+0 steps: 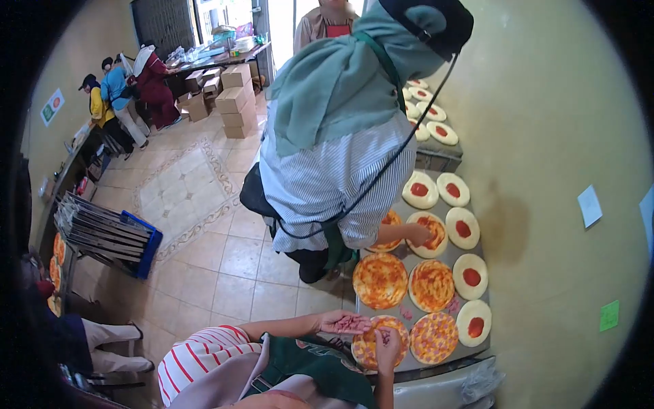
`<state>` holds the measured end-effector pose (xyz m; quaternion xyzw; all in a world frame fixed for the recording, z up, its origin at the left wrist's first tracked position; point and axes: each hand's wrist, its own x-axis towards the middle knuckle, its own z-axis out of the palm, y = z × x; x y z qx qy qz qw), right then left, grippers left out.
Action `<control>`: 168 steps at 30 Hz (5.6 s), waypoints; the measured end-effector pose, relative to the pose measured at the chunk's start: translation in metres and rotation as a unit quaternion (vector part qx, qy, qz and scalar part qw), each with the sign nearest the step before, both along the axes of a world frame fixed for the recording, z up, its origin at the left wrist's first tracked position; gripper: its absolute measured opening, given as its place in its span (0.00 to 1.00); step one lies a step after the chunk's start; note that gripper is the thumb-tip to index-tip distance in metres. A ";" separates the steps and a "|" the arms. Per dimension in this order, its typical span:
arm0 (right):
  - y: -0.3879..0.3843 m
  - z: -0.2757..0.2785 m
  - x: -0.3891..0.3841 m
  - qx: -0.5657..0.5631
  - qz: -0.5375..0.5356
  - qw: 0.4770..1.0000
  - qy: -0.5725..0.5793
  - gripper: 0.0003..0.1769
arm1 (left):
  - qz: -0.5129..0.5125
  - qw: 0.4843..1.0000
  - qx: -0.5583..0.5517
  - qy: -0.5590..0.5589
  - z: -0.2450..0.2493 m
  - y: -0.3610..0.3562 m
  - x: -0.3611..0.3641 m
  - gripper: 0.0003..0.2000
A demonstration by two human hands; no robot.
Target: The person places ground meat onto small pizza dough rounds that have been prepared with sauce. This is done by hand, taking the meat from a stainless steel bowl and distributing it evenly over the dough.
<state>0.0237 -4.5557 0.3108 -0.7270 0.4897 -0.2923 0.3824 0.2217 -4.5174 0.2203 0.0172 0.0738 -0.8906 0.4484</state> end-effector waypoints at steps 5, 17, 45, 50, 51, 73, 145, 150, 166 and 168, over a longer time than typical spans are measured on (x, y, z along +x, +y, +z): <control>0.002 0.036 0.037 -0.146 0.120 0.982 0.010 0.10 | -0.018 0.999 -0.026 -0.021 0.001 0.007 0.001 0.18; 0.015 0.023 0.064 -0.158 0.234 0.957 0.061 0.12 | -0.007 0.997 -0.031 -0.069 -0.005 0.020 0.033 0.17; 0.003 0.016 0.120 0.137 0.230 0.957 -0.108 0.09 | 0.048 0.997 -0.009 -0.053 0.021 0.042 0.089 0.17; 0.001 0.012 0.120 0.101 0.229 0.967 -0.048 0.08 | 0.038 0.999 -0.020 -0.028 0.025 0.045 0.092 0.18; 0.000 0.016 0.119 0.009 0.241 0.970 0.012 0.06 | 0.045 0.998 -0.027 -0.020 0.027 0.045 0.092 0.18; -0.036 -0.067 -0.074 0.028 -0.084 0.996 0.031 0.08 | 0.015 0.988 0.123 -0.097 0.027 0.006 0.017 0.21; -0.047 -0.091 -0.051 -0.033 -0.016 0.997 0.061 0.07 | 0.033 0.951 0.168 -0.259 0.000 0.023 -0.038 0.13; -0.054 -0.092 -0.029 -0.051 0.009 0.989 0.141 0.07 | 0.063 0.953 0.174 -0.241 0.003 0.027 -0.038 0.13; 0.009 -0.053 -0.011 0.039 0.058 0.997 -0.040 0.06 | 0.041 0.948 0.175 -0.262 0.000 0.031 -0.041 0.14; 0.010 -0.057 -0.016 0.044 0.058 0.997 -0.034 0.04 | 0.033 0.951 0.174 -0.254 -0.004 0.033 -0.043 0.14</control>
